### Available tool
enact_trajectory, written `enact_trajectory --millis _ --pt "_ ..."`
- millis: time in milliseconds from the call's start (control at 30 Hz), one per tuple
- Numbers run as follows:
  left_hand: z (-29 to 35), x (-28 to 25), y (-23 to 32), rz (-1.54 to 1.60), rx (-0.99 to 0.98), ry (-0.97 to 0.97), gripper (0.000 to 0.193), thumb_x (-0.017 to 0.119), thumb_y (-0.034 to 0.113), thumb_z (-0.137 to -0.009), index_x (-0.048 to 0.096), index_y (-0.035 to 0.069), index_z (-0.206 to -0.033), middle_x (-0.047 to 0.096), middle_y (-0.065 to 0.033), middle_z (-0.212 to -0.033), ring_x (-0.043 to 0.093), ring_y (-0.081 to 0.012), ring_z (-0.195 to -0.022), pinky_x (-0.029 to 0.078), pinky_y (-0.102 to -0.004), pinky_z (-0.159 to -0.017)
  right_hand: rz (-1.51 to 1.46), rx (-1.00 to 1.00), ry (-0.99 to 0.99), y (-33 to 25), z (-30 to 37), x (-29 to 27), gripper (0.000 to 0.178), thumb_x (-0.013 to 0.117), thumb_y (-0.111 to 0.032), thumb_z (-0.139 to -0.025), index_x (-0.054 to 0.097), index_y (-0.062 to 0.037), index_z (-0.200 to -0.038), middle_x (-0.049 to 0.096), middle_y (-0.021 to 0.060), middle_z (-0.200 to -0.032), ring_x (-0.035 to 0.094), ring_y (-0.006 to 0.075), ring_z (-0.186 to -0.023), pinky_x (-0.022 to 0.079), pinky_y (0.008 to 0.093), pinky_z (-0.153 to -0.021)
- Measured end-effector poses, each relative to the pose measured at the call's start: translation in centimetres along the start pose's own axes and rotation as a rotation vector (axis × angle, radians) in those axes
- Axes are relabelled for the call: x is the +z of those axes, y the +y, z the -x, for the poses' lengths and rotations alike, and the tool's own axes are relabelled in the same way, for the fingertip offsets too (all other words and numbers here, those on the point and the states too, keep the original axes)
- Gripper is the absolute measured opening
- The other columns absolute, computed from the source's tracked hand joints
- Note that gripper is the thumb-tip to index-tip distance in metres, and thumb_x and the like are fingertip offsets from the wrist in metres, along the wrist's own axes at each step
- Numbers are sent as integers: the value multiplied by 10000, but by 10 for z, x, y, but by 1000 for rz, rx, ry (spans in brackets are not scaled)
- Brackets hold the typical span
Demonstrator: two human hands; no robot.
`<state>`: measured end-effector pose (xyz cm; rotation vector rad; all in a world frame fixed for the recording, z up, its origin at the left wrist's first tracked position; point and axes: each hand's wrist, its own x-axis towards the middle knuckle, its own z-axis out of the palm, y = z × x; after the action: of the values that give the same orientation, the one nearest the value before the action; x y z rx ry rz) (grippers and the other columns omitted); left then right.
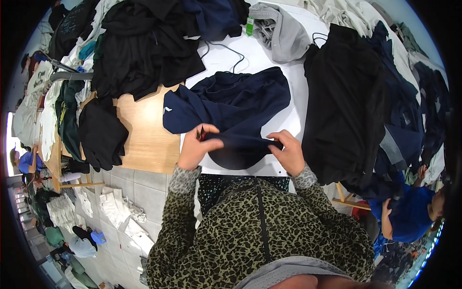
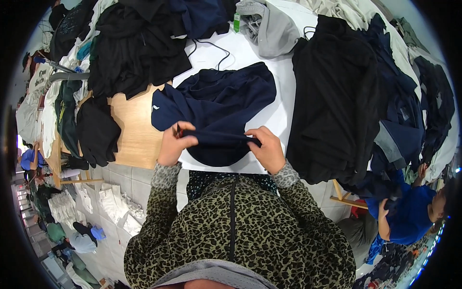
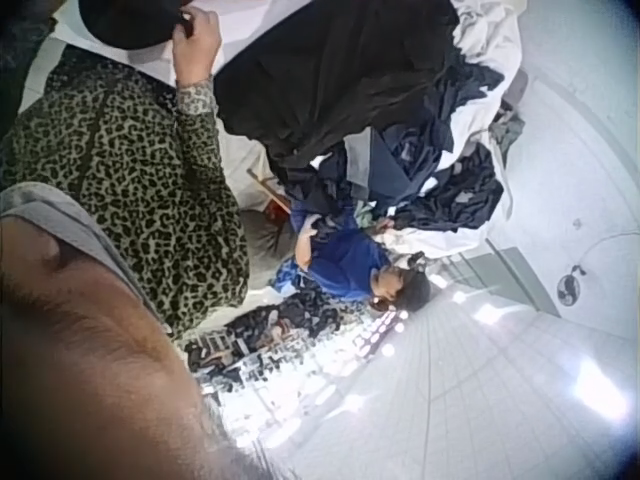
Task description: Trimming loose threads and inspecting dark blue garments using small scissors at a textile factory workstation.
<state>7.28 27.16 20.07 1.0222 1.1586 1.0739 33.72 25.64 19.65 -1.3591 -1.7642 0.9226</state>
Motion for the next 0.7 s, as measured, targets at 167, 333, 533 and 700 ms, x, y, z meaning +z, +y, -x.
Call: enact_trajectory --millis 167,333,533,700 --pt "19 -11 -5 -703 728 36 228 644 -110 -543 571 34 -704 555 -69 -762 515 -256 -738 426 -311 -591 227 -309 603 24 13 8 271 588 140 -535 537 -42 -729 517 90 -712 549 243 -610 441 303 -515" --pt "27 -17 -35 -770 880 308 260 621 -124 -503 574 49 -692 589 -81 -833 533 -277 -804 439 -339 -642 219 -391 730 38 17 11 312 552 163 -485 515 -58 -702 491 81 -696 535 249 -598 436 300 -515" --pt "28 -15 -45 -791 934 424 279 619 -139 -490 580 55 -686 592 -85 -835 538 -279 -792 438 -334 -603 214 -386 762 42 19 9 329 542 173 -467 501 -58 -696 484 83 -694 534 252 -595 437 305 -520" --pt "28 -14 -44 -794 921 415 274 618 -141 -493 580 51 -686 590 -88 -836 541 -280 -788 441 -334 -610 207 -359 727 43 21 7 333 541 177 -472 496 -61 -701 480 81 -694 534 253 -602 433 304 -520"
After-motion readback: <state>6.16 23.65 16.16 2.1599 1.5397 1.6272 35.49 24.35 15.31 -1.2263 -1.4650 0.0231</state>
